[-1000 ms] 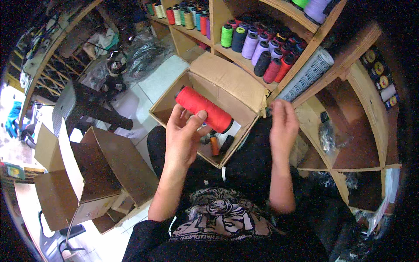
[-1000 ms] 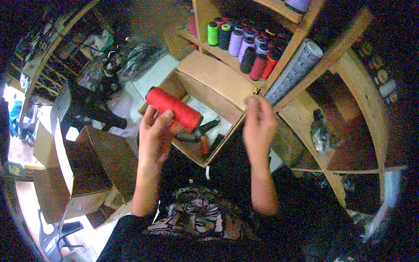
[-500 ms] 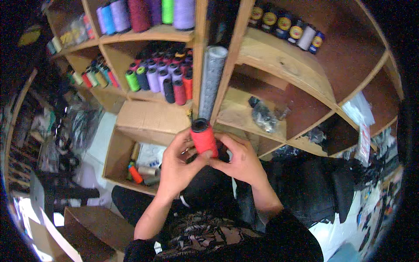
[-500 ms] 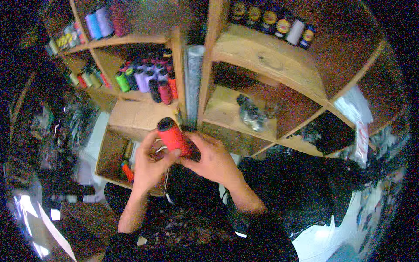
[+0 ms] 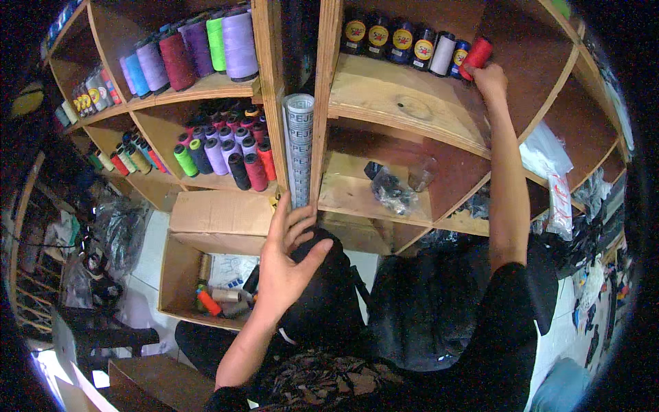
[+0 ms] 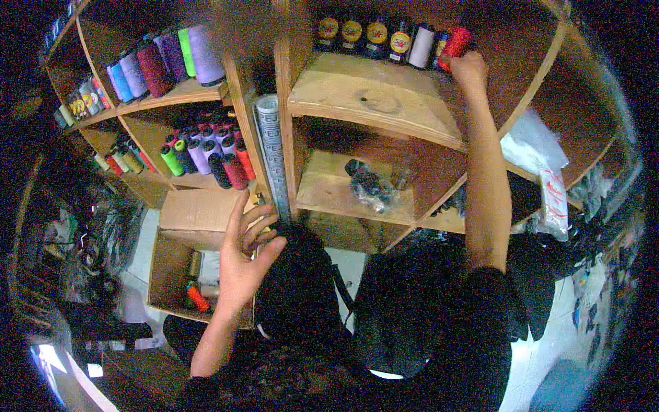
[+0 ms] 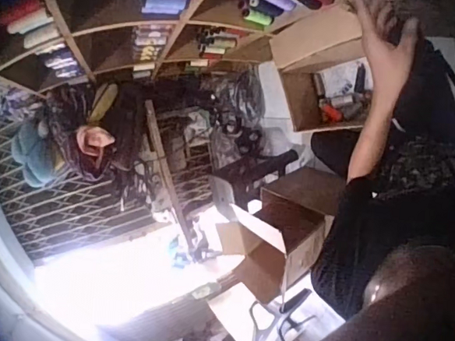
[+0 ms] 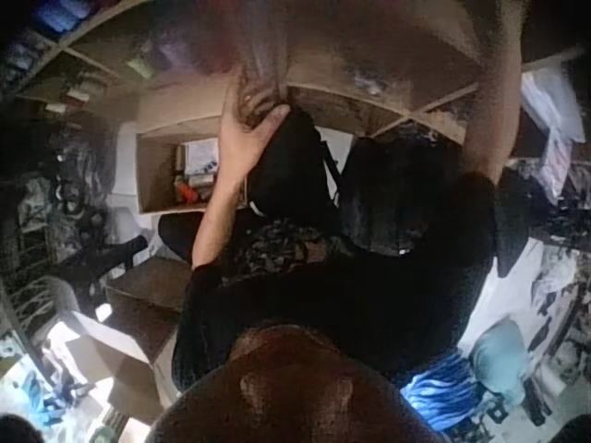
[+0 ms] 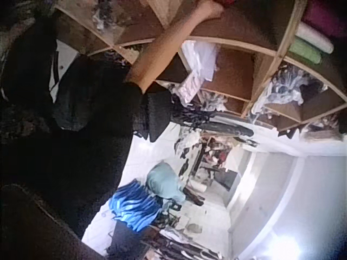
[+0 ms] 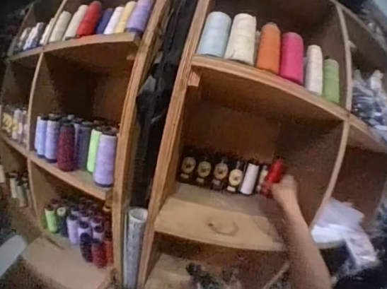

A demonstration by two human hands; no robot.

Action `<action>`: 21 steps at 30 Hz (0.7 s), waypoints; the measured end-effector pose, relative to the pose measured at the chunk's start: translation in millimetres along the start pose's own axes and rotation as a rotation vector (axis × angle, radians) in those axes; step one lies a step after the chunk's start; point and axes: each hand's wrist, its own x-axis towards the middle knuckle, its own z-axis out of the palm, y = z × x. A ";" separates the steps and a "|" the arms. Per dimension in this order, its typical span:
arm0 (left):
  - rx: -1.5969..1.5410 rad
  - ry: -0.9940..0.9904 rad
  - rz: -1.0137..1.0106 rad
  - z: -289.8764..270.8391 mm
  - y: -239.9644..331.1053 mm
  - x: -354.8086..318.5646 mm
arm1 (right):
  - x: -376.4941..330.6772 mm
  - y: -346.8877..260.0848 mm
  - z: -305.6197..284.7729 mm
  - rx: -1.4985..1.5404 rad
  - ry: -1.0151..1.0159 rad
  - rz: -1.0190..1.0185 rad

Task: The person picks up several thread spools from a box, handles them to tuck in loose thread ends, and places them onto a storage shelf by hand.

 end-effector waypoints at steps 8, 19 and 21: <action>-0.006 0.145 -0.065 -14.3 -23.8 -12.7 | 64.4 30.9 75.3 -0.236 0.116 -0.108; 0.063 0.318 -0.107 -45.3 -56.3 -23.2 | 55.3 32.8 68.9 -0.118 -0.072 -0.180; 0.157 0.438 -0.238 -75.4 -74.9 -30.7 | 47.9 16.3 43.8 -0.112 0.029 -0.165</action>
